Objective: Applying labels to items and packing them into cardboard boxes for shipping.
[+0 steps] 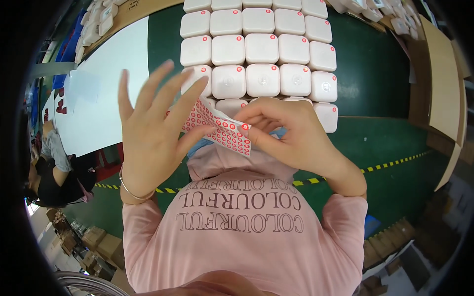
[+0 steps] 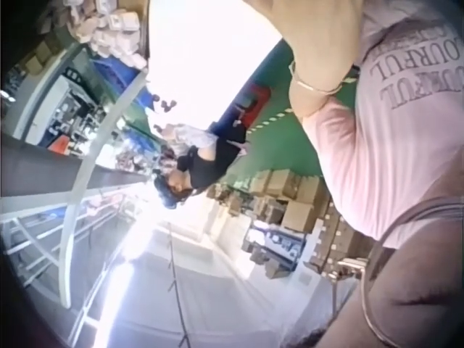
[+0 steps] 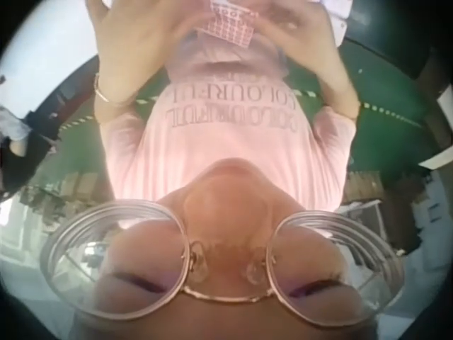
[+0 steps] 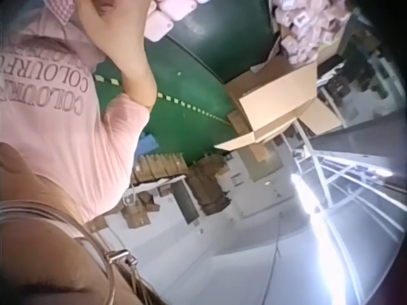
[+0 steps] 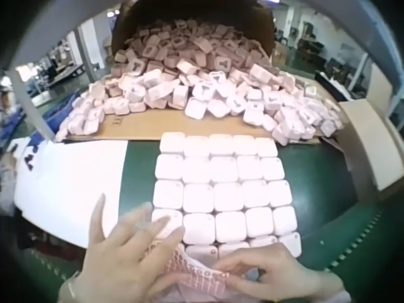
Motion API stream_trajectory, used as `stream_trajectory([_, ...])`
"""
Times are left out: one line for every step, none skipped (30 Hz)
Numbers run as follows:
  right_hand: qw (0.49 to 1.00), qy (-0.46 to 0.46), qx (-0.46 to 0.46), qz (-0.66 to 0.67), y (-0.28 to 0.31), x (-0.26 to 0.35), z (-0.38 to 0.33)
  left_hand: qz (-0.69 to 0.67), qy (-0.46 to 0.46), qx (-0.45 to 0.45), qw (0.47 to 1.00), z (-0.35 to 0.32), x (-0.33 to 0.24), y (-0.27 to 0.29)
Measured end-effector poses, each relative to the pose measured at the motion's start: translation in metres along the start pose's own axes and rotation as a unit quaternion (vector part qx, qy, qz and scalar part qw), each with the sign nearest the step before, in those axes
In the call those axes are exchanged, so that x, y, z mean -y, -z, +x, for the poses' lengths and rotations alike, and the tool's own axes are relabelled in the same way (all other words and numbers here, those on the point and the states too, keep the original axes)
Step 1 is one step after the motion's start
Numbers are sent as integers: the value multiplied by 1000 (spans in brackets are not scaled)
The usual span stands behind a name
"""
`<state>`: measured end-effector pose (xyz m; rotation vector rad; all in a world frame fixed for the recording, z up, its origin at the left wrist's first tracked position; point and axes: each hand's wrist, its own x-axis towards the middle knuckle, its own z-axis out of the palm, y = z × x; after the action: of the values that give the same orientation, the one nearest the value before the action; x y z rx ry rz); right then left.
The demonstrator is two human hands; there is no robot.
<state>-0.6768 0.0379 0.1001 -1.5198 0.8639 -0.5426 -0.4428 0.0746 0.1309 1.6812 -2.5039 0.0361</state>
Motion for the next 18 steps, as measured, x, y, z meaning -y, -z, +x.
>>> stream_trajectory([1000, 17, -7, -6, 0, -2, -1, -2, 1, 2, 1000, 0, -2, -1])
stream_trajectory([999, 33, -16, -12, 0, -3, -2, 52, 26, -24, 998, 0, -4, -2])
stream_trajectory([999, 31, -17, -12, 1, -4, -3, 106, 51, -49, 992, 0, -5, -3])
stream_trajectory([997, 40, -28, -57, 3, -4, -4, 172, 75, -33, 982, 0, -7, -4])
stream_trajectory([993, 50, -38, -102, 4, -5, -4, 171, 73, -33, 982, 2, -7, -3])
stream_trajectory([993, 48, -40, -101, 4, -6, -5, 151, 67, -52, 985, 4, -6, 0])
stream_trajectory([994, 47, -47, -88, 3, -7, -5, 131, 59, -71, 987, 5, -6, 1])
stream_trajectory([995, 49, -50, -74, 1, -7, -5, 131, 61, -70, 987, 5, -8, 1])
stream_trajectory([995, 49, -49, -73, -1, -6, -5, 6, 2, -53, 999, 5, -11, -2])
stream_trajectory([995, 52, -49, -65, -3, -4, -5, -121, -56, -34, 991, 5, -13, -6])
stream_trajectory([996, 55, -49, -58, -5, -4, -5, -120, -55, -34, 991, 5, -14, -13])
stream_trajectory([996, 55, -48, -57, -5, -3, -5, -163, -79, -33, 983, 4, -14, -21])
stream_trajectory([993, 66, -49, -82, -6, -2, -4, -205, -103, -33, 973, 4, -14, -27])
stream_trajectory([990, 73, -55, -107, -5, -2, -5, -208, -106, -31, 972, 5, -14, -31])
stream_trajectory([990, 70, -56, -108, -4, -3, -6, -226, -100, -50, 968, 6, -14, -35])
stream_trajectory([987, 85, -62, -122, -3, -4, -6, -243, -94, -69, 963, 6, -14, -38])
stream_trajectory([983, 102, -66, -135, -2, -4, -6, -245, -93, -68, 963, 7, -14, -40])
stream_trajectory([984, 100, -65, -135, 1, -4, -7, -245, -101, -57, 963, 7, -14, -42])
